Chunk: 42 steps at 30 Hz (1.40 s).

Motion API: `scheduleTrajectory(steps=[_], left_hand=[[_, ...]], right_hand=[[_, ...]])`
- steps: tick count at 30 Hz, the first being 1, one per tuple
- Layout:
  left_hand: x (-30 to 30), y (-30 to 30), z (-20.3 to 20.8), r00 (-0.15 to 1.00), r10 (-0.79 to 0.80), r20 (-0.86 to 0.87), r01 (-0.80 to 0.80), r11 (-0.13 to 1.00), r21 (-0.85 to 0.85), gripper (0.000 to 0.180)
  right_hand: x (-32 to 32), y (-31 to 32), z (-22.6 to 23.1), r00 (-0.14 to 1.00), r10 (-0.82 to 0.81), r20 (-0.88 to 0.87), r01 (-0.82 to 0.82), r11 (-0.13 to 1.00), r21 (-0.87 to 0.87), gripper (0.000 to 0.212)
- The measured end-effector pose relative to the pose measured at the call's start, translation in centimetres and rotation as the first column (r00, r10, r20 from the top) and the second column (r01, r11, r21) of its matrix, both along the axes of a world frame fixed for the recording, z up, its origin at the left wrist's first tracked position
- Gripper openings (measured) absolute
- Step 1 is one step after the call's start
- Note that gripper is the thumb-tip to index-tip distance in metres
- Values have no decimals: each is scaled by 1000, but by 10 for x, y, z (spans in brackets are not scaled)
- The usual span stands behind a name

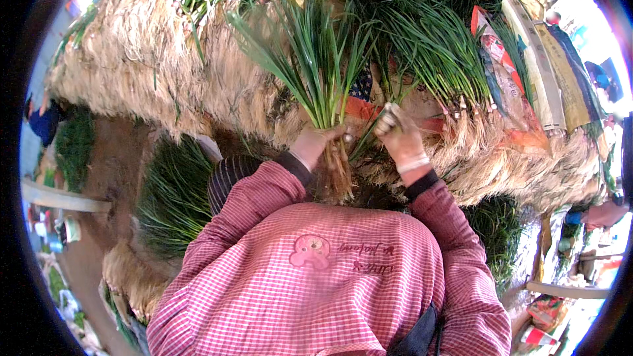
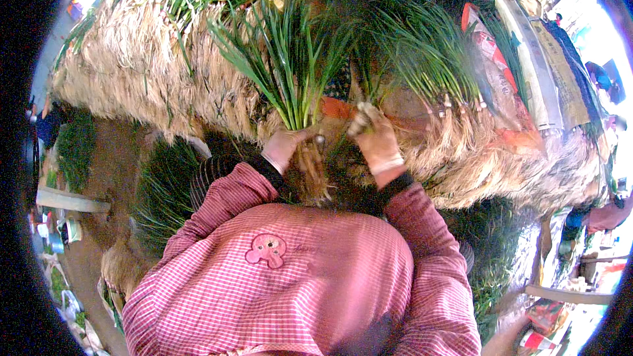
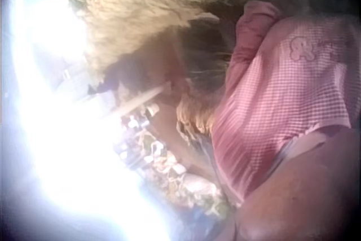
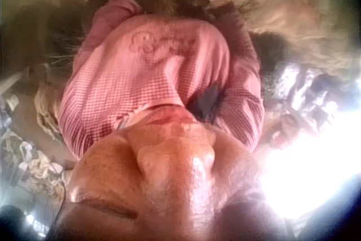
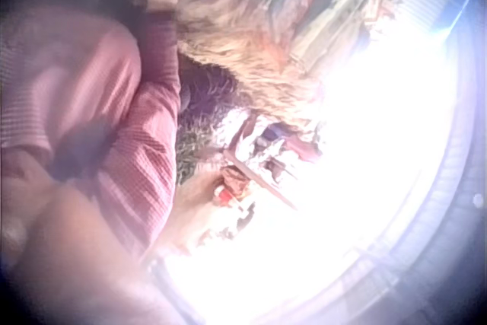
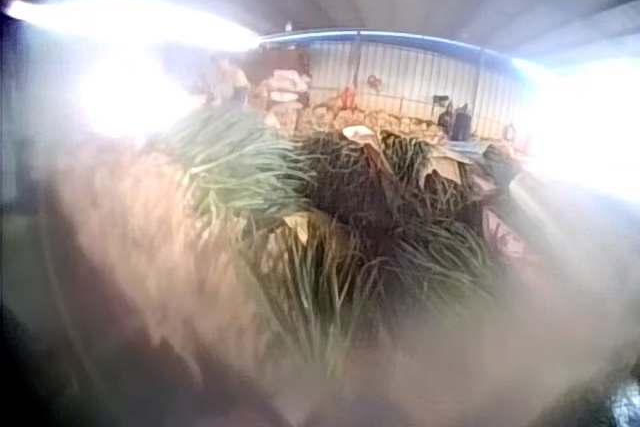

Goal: The person picks up a bunch of green onions from a large pile, removes the dry outer layers and dirt by hand, and then places the cleaned bunch back onto the pile.

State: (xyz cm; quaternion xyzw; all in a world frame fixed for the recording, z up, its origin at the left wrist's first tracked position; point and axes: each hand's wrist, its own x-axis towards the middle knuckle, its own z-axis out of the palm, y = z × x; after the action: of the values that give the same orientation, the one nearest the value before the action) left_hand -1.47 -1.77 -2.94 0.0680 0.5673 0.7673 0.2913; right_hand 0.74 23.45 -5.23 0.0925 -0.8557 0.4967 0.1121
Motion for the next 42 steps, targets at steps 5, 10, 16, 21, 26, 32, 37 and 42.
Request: scheduleTrajectory(steps=[5, 10, 16, 21, 26, 32, 37, 42], left_hand=[[0, -4, 22, 980, -14, 198, -30, 976, 217, 36], [0, -8, 27, 940, -158, 302, 14, 903, 430, 46], [7, -9, 40, 973, -120, 196, 43, 933, 356, 39], [6, 6, 28, 975, 14, 221, -92, 933, 347, 50], [1, -16, 31, 991, 68, 117, -98, 958, 270, 29], [4, -7, 38, 978, 171, 122, -202, 923, 326, 27], [-9, -14, 15, 941, -56, 333, -115, 874, 472, 39], [-1, -10, 25, 993, 74, 90, -74, 997, 5, 40]], right_hand=[[70, 38, -3, 728, 141, 671, -535, 729, 427, 28], [68, 5, 7, 840, -1, 542, -464, 513, 722, 31], [41, -40, 73, 966, 98, 239, -101, 995, -1, 31], [50, -46, 78, 771, 248, 586, -232, 967, -105, 35], [42, 10, 10, 876, 62, 479, -465, 377, 801, 30], [-44, 28, 33, 940, -336, 56, 121, 483, 867, 33], [-39, 2, 42, 951, -295, 93, 174, 759, 628, 36], [29, -68, 74, 987, -160, -30, 148, 802, 579, 32]])
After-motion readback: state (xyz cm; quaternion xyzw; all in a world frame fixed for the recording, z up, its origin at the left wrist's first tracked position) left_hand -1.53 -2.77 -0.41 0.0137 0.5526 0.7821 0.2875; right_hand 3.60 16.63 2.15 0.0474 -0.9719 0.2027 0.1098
